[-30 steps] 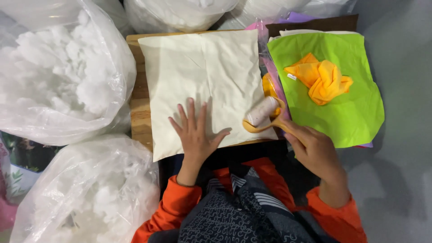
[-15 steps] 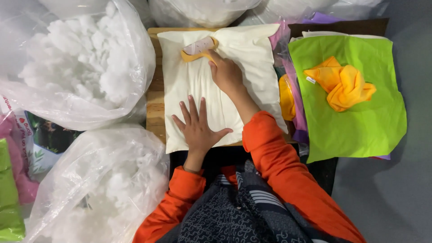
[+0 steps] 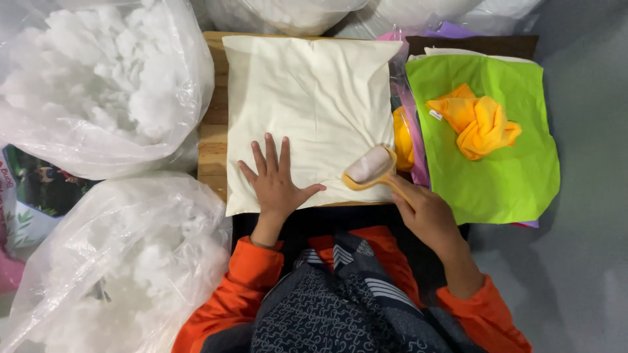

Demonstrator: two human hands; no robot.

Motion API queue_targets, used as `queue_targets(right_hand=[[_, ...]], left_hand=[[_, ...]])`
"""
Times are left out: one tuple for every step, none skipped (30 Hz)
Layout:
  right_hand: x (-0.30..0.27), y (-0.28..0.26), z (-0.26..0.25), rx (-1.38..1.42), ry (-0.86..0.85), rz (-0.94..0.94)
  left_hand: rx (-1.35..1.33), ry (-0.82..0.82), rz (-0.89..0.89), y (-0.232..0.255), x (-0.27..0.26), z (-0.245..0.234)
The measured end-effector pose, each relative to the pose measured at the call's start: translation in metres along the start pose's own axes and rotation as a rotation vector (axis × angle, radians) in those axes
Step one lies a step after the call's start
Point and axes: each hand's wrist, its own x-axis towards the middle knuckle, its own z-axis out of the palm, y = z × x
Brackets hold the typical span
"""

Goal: The person is stuffing a white pillowcase with polyester fiberfill and then cleaning the exterior with a lint roller.

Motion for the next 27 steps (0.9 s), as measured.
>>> queue_targets(right_hand=[[-0.010, 0.004, -0.009, -0.002, 0.001, 0.004], [-0.019, 0.008, -0.018, 0.002, -0.070, 0.086], [-0.026, 0.013, -0.027, 0.006, -0.137, 0.166], [-0.029, 0.021, -0.022, 0.003, -0.134, 0.167], [-0.032, 0.028, -0.018, 0.018, -0.086, 0.333], [-0.035, 0.035, -0.013, 0.034, -0.036, 0.497], [-0.034, 0.051, 0.006, 0.032, -0.034, 0.492], [-0.033, 0.066, 0.025, 0.128, 0.023, 0.468], [-0.029, 0.080, 0.046, 0.229, 0.078, 0.439], [-0.022, 0.081, 0.053, 0.232, 0.078, 0.428], [-0.018, 0.081, 0.062, 0.322, 0.063, 0.486], [-0.013, 0.081, 0.071, 0.411, 0.047, 0.545], [-0.009, 0.072, 0.072, 0.414, 0.044, 0.539], [-0.005, 0.064, 0.073, 0.549, 0.059, 0.566], [-0.002, 0.056, 0.073, 0.680, 0.075, 0.593], [-0.006, 0.069, 0.088, 0.679, 0.072, 0.589], [-0.009, 0.082, 0.102, 0.756, 0.107, 0.566], [-0.012, 0.096, 0.115, 0.833, 0.142, 0.542], [-0.011, 0.097, 0.114, 0.831, 0.141, 0.539], [-0.011, 0.098, 0.112, 0.859, 0.262, 0.511], [-0.008, 0.099, 0.112, 0.888, 0.385, 0.479], [-0.003, 0.089, 0.090, 0.890, 0.385, 0.474], [-0.002, 0.079, 0.068, 0.940, 0.461, 0.389], [0.000, 0.069, 0.047, 0.987, 0.537, 0.304], [0.000, 0.070, 0.027, 0.989, 0.539, 0.303], [0.001, 0.071, 0.006, 1.086, 0.591, 0.186], [0.000, 0.073, -0.014, 1.177, 0.640, 0.069]], left_hand=[[-0.003, -0.002, 0.003, -0.002, -0.001, -0.007], [0.016, -0.204, -0.025, -0.004, -0.001, -0.014], [0.035, -0.403, -0.052, -0.006, 0.000, -0.021], [0.033, -0.401, -0.048, -0.012, -0.007, -0.032], [0.109, -0.482, -0.069, -0.018, -0.014, -0.044], [0.185, -0.561, -0.090, -0.024, -0.021, -0.056], [0.185, -0.555, -0.093, -0.030, -0.024, -0.061], [0.217, -0.560, -0.142, -0.035, -0.028, -0.065], [0.253, -0.562, -0.196, -0.042, -0.031, -0.072], [0.257, -0.554, -0.203, -0.045, -0.031, -0.074], [0.128, -0.460, -0.212, -0.048, -0.032, -0.076], [0.000, -0.364, -0.218, -0.052, -0.033, -0.079], [0.003, -0.361, -0.223, -0.067, -0.035, -0.063], [-0.039, -0.286, -0.218, -0.083, -0.037, -0.048], [-0.084, -0.212, -0.211, -0.098, -0.039, -0.031], [-0.085, -0.210, -0.215, -0.080, -0.035, -0.051], [-0.171, -0.099, -0.176, -0.062, -0.030, -0.070], [-0.257, 0.012, -0.137, -0.044, -0.024, -0.090], [-0.257, 0.015, -0.139, -0.039, -0.022, -0.097], [-0.287, 0.110, -0.076, -0.034, -0.021, -0.104], [-0.312, 0.206, -0.010, -0.030, -0.018, -0.111], [-0.310, 0.211, -0.010, -0.026, -0.015, -0.120], [-0.340, 0.364, 0.077, -0.022, -0.014, -0.128], [-0.368, 0.517, 0.165, -0.018, -0.012, -0.136], [-0.367, 0.518, 0.168, -0.010, -0.010, -0.152], [-0.388, 0.626, 0.229, -0.003, -0.007, -0.168], [-0.410, 0.733, 0.289, 0.005, -0.006, -0.184]])
